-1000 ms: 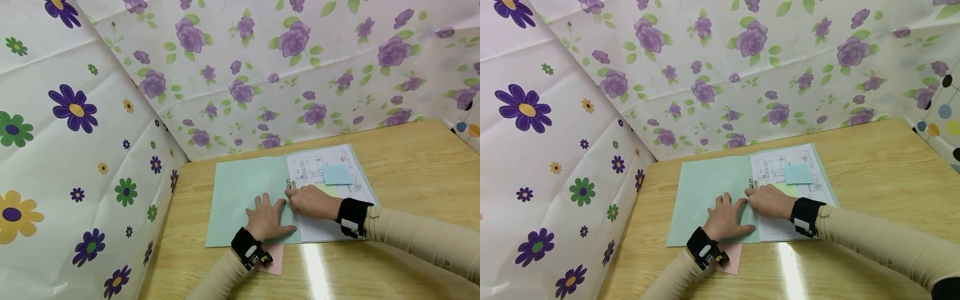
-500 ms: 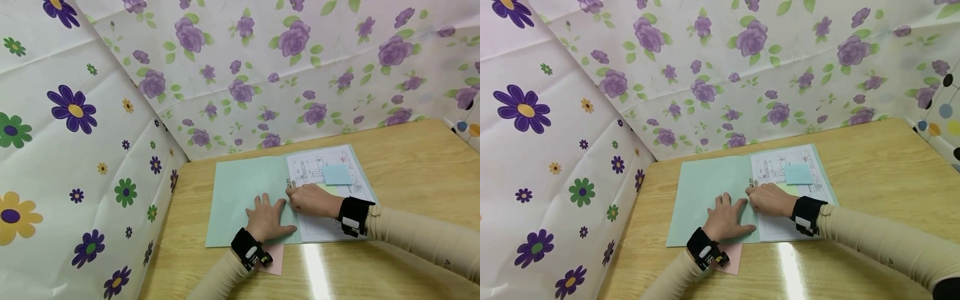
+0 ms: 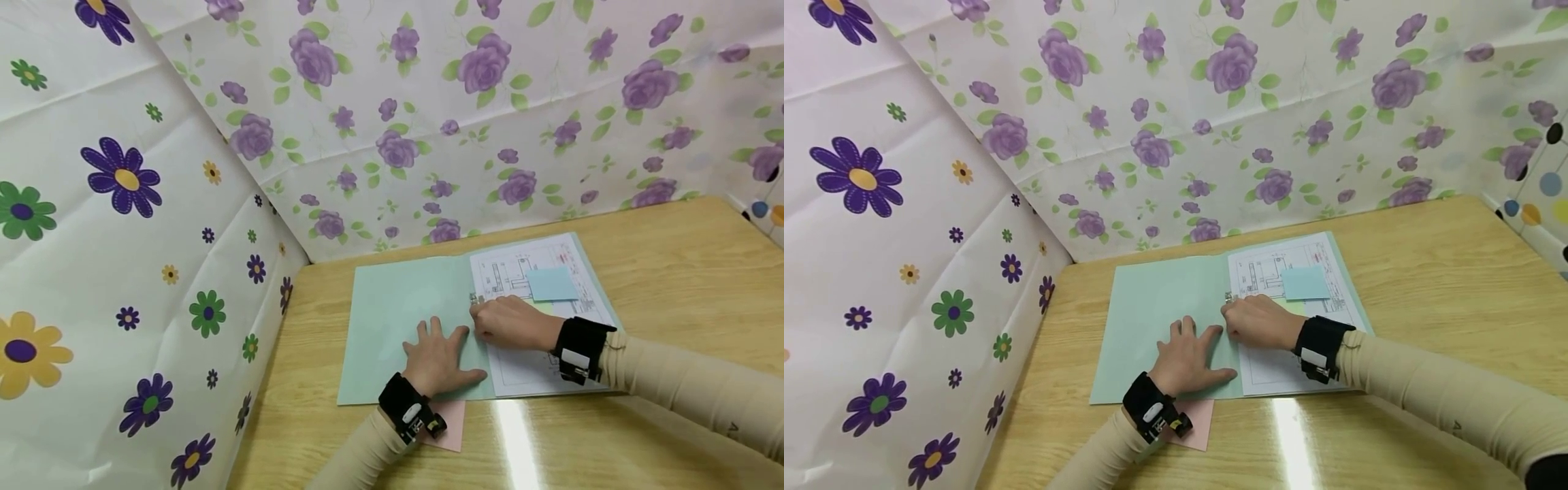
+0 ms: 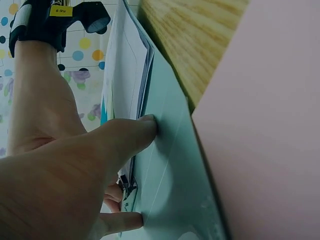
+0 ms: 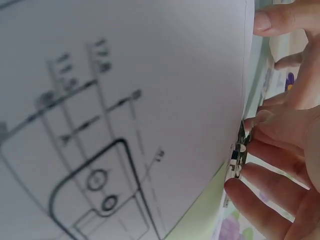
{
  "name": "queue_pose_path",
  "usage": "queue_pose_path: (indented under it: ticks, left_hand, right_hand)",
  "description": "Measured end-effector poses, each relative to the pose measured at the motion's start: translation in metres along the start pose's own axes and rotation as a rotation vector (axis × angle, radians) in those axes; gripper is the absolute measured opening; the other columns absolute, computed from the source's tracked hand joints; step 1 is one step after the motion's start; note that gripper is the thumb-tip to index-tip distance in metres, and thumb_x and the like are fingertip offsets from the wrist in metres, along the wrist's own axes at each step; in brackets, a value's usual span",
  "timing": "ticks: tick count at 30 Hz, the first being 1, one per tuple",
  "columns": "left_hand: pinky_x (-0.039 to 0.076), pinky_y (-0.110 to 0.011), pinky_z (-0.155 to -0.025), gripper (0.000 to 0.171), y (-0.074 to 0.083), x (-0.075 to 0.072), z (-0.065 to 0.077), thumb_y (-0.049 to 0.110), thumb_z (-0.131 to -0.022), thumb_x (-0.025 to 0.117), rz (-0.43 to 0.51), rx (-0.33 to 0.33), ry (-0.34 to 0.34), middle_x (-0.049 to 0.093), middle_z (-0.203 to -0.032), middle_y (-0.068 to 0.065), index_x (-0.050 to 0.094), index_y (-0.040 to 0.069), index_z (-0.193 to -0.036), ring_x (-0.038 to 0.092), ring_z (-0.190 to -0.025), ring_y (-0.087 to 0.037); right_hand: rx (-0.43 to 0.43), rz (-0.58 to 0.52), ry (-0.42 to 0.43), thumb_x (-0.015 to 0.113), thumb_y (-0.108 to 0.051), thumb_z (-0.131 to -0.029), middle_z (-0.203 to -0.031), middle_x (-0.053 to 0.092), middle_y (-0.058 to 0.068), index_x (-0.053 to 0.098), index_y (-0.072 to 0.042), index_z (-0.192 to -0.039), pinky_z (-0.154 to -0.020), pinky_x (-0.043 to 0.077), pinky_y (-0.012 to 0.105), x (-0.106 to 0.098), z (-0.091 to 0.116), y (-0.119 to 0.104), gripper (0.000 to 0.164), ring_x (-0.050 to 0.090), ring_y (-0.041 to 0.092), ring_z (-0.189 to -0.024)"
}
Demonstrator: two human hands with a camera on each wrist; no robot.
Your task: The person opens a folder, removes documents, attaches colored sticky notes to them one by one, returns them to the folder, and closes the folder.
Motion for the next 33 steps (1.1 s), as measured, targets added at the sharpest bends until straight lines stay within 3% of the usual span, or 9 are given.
queue_pose_path:
  ticks: [4,6,9,12,15,25,33]
  left_hand:
    - [0.061,-0.074,-0.093,0.088,0.001,0.002,-0.003,0.079,-0.089,0.08,0.006,0.013,0.012,0.055,-0.146,-0.021,0.059,0.034,-0.162,0.054,-0.136,-0.041]
    - [0.061,-0.075,-0.092,0.089,-0.001,0.009,-0.007,0.08,-0.089,0.079,0.014,0.021,0.026,0.055,-0.146,-0.022,0.059,0.034,-0.161,0.054,-0.136,-0.043]
    - [0.06,-0.077,-0.09,0.091,-0.006,0.024,-0.015,0.085,-0.087,0.077,0.023,0.032,0.047,0.054,-0.147,-0.023,0.058,0.037,-0.162,0.054,-0.137,-0.045]
    - [0.058,-0.08,-0.09,0.094,-0.011,0.035,-0.021,0.088,-0.085,0.076,0.04,0.037,0.059,0.053,-0.149,-0.024,0.057,0.038,-0.162,0.053,-0.139,-0.046]
    - [0.057,-0.081,-0.09,0.094,-0.013,0.037,-0.021,0.087,-0.083,0.078,0.066,0.041,0.064,0.054,-0.149,-0.025,0.059,0.037,-0.161,0.053,-0.138,-0.046]
    - [0.057,-0.08,-0.088,0.091,-0.011,0.034,-0.015,0.083,-0.085,0.08,0.082,0.04,0.074,0.054,-0.147,-0.026,0.061,0.035,-0.16,0.053,-0.135,-0.046]
    - [0.058,-0.08,-0.083,0.092,-0.007,0.022,-0.011,0.083,-0.084,0.081,0.081,0.065,0.095,0.055,-0.143,-0.026,0.061,0.034,-0.159,0.053,-0.129,-0.046]
  right_hand:
    - [0.032,-0.045,-0.018,0.083,-0.008,-0.1,-0.084,0.066,-0.008,0.07,-0.021,-0.065,-0.057,0.031,0.018,-0.005,0.005,0.004,0.039,0.039,0.0,-0.062]
    - [0.046,-0.06,-0.018,0.084,-0.012,-0.1,-0.093,0.073,-0.007,0.083,-0.019,-0.078,-0.059,0.04,0.019,-0.009,0.009,0.008,0.023,0.054,0.0,-0.067]
    - [0.071,-0.062,-0.004,0.086,-0.015,-0.098,-0.106,0.08,-0.005,0.09,-0.017,-0.098,-0.065,0.057,0.026,-0.017,0.018,0.016,0.005,0.074,0.008,-0.081]
    - [0.105,-0.039,0.022,0.086,-0.018,-0.098,-0.112,0.083,-0.003,0.09,-0.015,-0.108,-0.073,0.066,0.033,-0.024,0.031,0.03,0.012,0.081,0.015,-0.092]
    - [0.142,-0.017,0.048,0.085,-0.019,-0.098,-0.113,0.083,0.0,0.09,-0.015,-0.111,-0.074,0.068,0.036,-0.03,0.051,0.046,0.014,0.082,0.018,-0.094]
    - [0.281,0.033,0.102,0.091,-0.029,-0.094,-0.12,0.082,0.006,0.09,-0.013,-0.109,-0.075,0.066,0.04,-0.052,0.129,0.09,0.021,0.082,0.022,-0.096]
    - [0.325,0.056,0.081,0.095,-0.051,-0.088,-0.134,0.08,0.014,0.087,-0.012,-0.122,-0.078,0.067,0.046,-0.053,0.157,0.105,0.052,0.083,0.029,-0.1]
Point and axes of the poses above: each hand's wrist, its own z-axis away from the middle knuckle, its own x-axis out of the palm, y = z × x, the point moved 8 cm from there along -z, towards the middle knuckle
